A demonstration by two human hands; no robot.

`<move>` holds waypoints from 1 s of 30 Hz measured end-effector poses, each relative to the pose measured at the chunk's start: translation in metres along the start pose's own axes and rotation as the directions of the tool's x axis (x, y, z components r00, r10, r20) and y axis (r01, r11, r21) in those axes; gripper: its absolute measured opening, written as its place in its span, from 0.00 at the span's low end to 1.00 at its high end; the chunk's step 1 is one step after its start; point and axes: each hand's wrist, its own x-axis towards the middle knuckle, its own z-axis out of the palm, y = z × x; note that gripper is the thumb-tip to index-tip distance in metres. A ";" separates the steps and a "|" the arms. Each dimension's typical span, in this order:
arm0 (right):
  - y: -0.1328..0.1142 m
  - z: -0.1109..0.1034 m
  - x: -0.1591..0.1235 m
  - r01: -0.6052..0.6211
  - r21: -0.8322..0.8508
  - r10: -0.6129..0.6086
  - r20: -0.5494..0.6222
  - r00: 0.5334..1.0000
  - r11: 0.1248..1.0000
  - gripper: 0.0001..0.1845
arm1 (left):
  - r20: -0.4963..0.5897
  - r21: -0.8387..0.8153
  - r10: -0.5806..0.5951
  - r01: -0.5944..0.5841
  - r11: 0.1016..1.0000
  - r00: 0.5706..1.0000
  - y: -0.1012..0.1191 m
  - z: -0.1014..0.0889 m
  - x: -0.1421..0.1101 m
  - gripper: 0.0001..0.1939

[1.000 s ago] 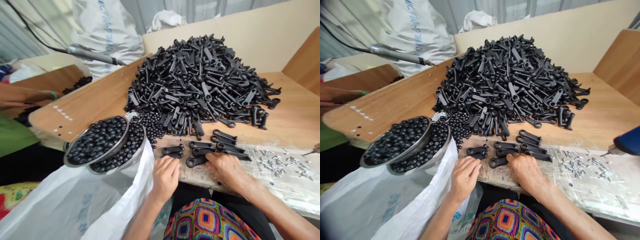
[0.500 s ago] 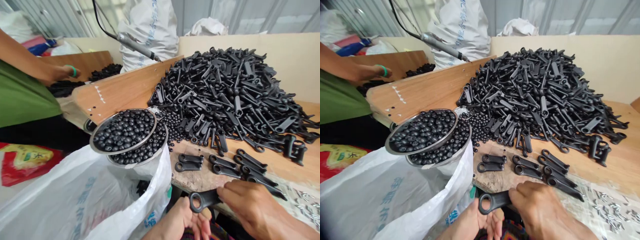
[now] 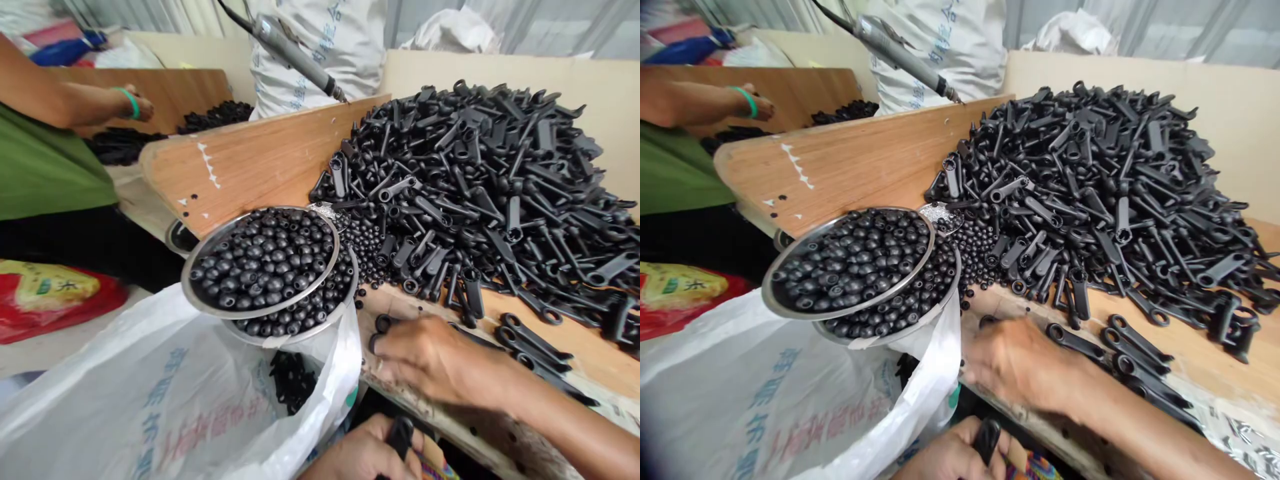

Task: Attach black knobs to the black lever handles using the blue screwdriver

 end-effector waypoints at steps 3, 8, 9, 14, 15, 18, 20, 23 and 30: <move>0.026 -0.005 0.031 -0.194 -0.135 0.189 -0.047 0.981 0.972 0.08 | -0.045 0.073 -0.031 0.034 0.997 0.999 -0.001 0.002 -0.002 0.20; 0.038 0.008 0.075 -0.287 -0.242 0.291 -0.019 0.956 0.927 0.12 | -0.114 0.222 0.029 -0.003 0.975 0.993 0.005 0.011 -0.012 0.16; 0.037 0.012 0.080 -0.287 -0.243 0.292 -0.017 0.956 0.926 0.13 | -0.125 0.238 0.024 0.006 0.971 0.992 0.006 0.012 -0.014 0.16; 0.035 0.008 0.079 -0.293 -0.215 0.295 -0.025 0.955 0.931 0.13 | -0.149 0.230 0.041 -0.005 0.973 0.988 0.011 0.018 -0.016 0.17; 0.035 0.003 0.072 -0.296 -0.209 0.295 -0.035 0.955 0.932 0.13 | -0.153 0.250 0.066 -0.026 0.968 0.986 0.012 0.020 -0.017 0.17; 0.033 -0.011 0.035 -0.264 -0.019 0.260 -0.115 0.959 0.964 0.11 | -0.162 0.338 0.157 -0.095 0.936 0.974 0.020 0.031 -0.022 0.16; 0.031 -0.013 -0.002 -0.175 0.332 0.254 -0.213 0.944 0.927 0.09 | -0.167 0.424 0.255 -0.164 0.891 0.952 0.029 0.042 -0.025 0.15; 0.024 0.007 -0.058 0.022 0.845 0.416 -0.286 0.863 0.534 0.08 | -0.162 0.641 0.444 -0.248 0.727 0.882 0.042 0.062 -0.026 0.11; 0.005 0.097 -0.133 0.500 0.857 0.660 -0.304 0.687 -0.126 0.12 | 0.035 0.970 0.750 -0.205 0.134 0.660 0.042 0.107 0.006 0.15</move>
